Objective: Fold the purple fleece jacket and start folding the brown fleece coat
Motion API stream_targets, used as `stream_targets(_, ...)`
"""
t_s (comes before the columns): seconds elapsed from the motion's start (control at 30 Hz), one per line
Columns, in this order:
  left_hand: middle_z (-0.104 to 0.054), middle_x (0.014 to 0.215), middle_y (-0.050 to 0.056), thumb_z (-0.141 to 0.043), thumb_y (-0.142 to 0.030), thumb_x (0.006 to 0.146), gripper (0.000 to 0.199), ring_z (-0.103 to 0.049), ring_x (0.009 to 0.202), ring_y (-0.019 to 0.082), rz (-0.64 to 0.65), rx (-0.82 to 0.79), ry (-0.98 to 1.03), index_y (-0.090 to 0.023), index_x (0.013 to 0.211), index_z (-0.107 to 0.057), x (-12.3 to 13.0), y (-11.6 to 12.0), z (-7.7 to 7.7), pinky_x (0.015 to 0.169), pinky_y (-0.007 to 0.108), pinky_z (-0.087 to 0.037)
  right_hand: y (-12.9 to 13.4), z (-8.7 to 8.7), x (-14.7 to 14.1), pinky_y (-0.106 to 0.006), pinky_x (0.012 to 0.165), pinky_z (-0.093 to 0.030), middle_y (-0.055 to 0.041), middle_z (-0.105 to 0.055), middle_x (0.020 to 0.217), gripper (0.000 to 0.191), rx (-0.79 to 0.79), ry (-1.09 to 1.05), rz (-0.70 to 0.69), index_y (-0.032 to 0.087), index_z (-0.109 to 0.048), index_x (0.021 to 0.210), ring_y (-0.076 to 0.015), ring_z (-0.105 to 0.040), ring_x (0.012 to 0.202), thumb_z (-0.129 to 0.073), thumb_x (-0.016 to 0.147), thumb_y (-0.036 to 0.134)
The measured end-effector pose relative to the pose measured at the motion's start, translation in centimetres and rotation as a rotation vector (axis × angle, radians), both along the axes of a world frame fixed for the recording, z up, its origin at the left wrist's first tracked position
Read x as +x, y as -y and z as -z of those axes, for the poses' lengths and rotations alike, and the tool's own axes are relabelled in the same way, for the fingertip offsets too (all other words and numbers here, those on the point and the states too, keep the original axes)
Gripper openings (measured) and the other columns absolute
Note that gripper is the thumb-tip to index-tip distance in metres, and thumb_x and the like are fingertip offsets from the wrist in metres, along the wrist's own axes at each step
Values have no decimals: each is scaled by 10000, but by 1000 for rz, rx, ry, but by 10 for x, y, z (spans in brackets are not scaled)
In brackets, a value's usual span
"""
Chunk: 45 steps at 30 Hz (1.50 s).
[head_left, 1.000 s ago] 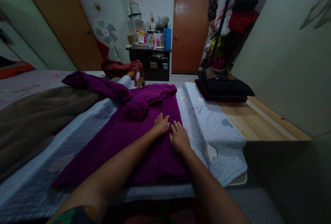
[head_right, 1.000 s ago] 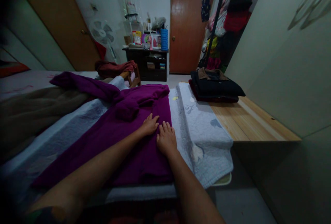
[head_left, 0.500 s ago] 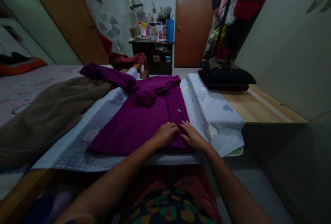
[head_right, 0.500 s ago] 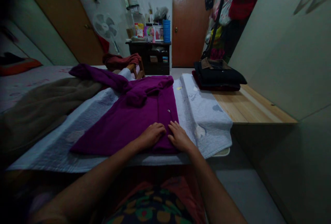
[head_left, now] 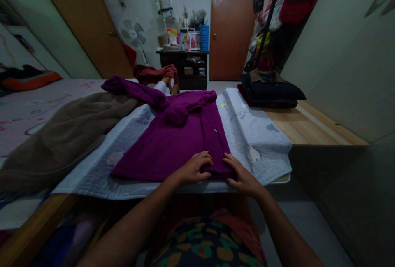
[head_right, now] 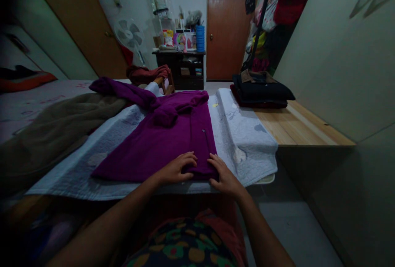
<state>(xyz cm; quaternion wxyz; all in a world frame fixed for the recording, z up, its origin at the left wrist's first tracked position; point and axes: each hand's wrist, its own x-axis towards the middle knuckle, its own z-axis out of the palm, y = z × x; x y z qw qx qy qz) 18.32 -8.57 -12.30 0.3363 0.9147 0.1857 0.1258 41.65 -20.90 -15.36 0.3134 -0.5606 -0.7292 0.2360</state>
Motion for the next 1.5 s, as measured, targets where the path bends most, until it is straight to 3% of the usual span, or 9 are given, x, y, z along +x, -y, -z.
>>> stream_targets(0.2,-584,890,24,-512,-105,653,189,-516,885,193,-211,68,56,-209,809,-535,11,11,5,867,340,-409,0,6,-17,-471,1115,-315,-152,-402,1442,569,141,-29,224,188,-461,1305,-270,-372,1348,-581,751,236)
stream_targets(0.43,-553,826,21,-500,-55,634,237,-473,833,195,-217,156,73,-215,805,-533,14,21,4,802,334,-390,3,8,-27,-387,920,-446,-79,-499,1033,329,231,-54,387,213,-517,955,-233,-499,1031,-471,653,89)
stream_targets(0.8,-590,953,49,-546,-103,748,208,-504,926,205,-124,193,36,-227,879,-650,-2,20,3,826,335,-404,7,7,-33,-348,808,-420,-49,-489,893,315,201,36,344,215,-527,841,-219,-469,909,-409,613,32)
stream_targets(0.9,-614,941,38,-567,-248,843,110,-524,918,193,-56,153,14,-220,912,-648,-4,17,-3,847,324,-390,6,-4,-26,-341,790,-413,-47,-515,881,292,154,96,271,206,-539,823,-214,-476,889,-433,601,49)
stream_targets(1.07,-622,756,16,-328,-346,995,383,-540,755,164,-70,175,-92,-209,761,-599,10,6,-13,787,309,-389,-12,-33,-14,-342,773,-431,-39,-564,802,151,105,166,209,199,-575,785,-200,-521,814,-461,734,114)
stream_targets(1.17,-653,818,33,-390,-326,968,289,-567,816,187,-177,267,-103,-223,825,-619,29,-5,-16,803,319,-415,-37,-35,-18,-377,888,-448,-95,-628,987,244,170,168,302,177,-623,937,-217,-565,964,-402,842,138)
stream_targets(1.23,-670,1037,62,-437,-269,935,211,-564,1020,217,-246,343,-54,-228,996,-635,41,-13,-13,921,356,-412,-53,-26,-25,-416,1013,-402,-150,-574,1262,367,193,202,340,138,-592,1162,-243,-506,1192,-399,850,130)
stream_targets(1.3,-577,1317,82,-455,-211,901,330,-451,1265,242,-288,389,-59,-220,1206,-581,49,-21,-5,1068,410,-334,-62,-13,-32,-463,1088,-338,-176,-445,1443,487,155,264,325,103,-506,1322,-276,-377,1352,-440,841,147)
stream_targets(1.5,-284,1569,94,-424,-254,905,550,-215,1450,256,-337,393,-285,-186,1448,-378,49,-26,28,1160,487,-223,-56,-3,-41,-489,1124,-285,-162,-293,1545,602,-69,411,260,80,-414,1433,-308,-230,1439,-496,864,258)
